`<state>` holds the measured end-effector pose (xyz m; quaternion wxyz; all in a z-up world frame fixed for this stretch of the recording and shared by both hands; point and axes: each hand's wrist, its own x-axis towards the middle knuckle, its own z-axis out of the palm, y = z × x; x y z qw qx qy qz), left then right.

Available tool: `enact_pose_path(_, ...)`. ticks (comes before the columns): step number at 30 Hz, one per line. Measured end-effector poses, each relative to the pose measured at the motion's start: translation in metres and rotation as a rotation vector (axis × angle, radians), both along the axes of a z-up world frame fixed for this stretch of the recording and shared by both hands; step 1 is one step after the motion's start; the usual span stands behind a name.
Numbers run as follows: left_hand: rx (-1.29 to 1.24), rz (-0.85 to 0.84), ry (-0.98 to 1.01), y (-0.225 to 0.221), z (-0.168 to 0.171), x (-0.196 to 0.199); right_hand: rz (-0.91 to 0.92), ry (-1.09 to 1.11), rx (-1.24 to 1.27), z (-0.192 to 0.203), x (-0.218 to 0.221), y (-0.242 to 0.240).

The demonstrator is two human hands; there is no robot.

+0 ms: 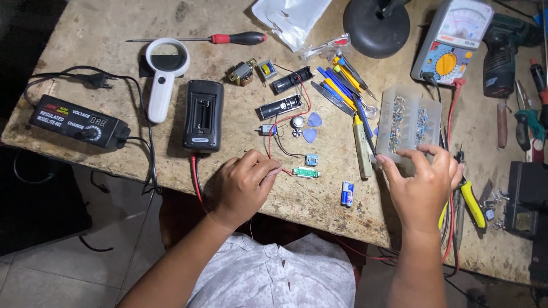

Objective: Soldering wires and components onto a small electronic circuit board at a repair bench.

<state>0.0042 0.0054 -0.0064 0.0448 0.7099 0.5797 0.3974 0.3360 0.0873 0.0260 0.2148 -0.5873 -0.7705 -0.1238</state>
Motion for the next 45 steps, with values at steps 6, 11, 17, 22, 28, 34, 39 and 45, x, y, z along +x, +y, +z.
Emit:
enact_pose_path(6,0.016,0.007,-0.004,0.000,0.002,0.000,0.103,0.155,0.041,0.018,-0.014,-0.021)
enact_pose_path(11,0.019,0.001,0.007,-0.001,0.005,-0.001,0.193,0.443,-0.133,0.008,-0.026,-0.070)
enact_pose_path(17,-0.002,-0.036,0.040,0.000,0.013,-0.001,0.114,0.601,-0.211,-0.012,-0.026,-0.094)
enact_pose_path(22,-0.004,-0.003,0.033,-0.001,0.003,0.001,0.160,0.609,-0.191,-0.010,-0.029,-0.090)
enact_pose_path(28,0.035,-0.013,0.068,0.000,0.015,0.000,0.169,0.607,-0.202,-0.010,-0.029,-0.090)
enact_pose_path(34,0.197,-0.008,-0.025,-0.006,0.035,-0.020,0.174,0.603,-0.191,-0.009,-0.028,-0.089)
enact_pose_path(39,0.151,0.454,0.309,0.016,0.067,-0.101,0.189,0.603,-0.185,-0.011,-0.027,-0.090)
enact_pose_path(45,-0.221,0.609,0.492,0.047,0.039,-0.171,0.189,0.608,-0.184,-0.014,-0.027,-0.091)
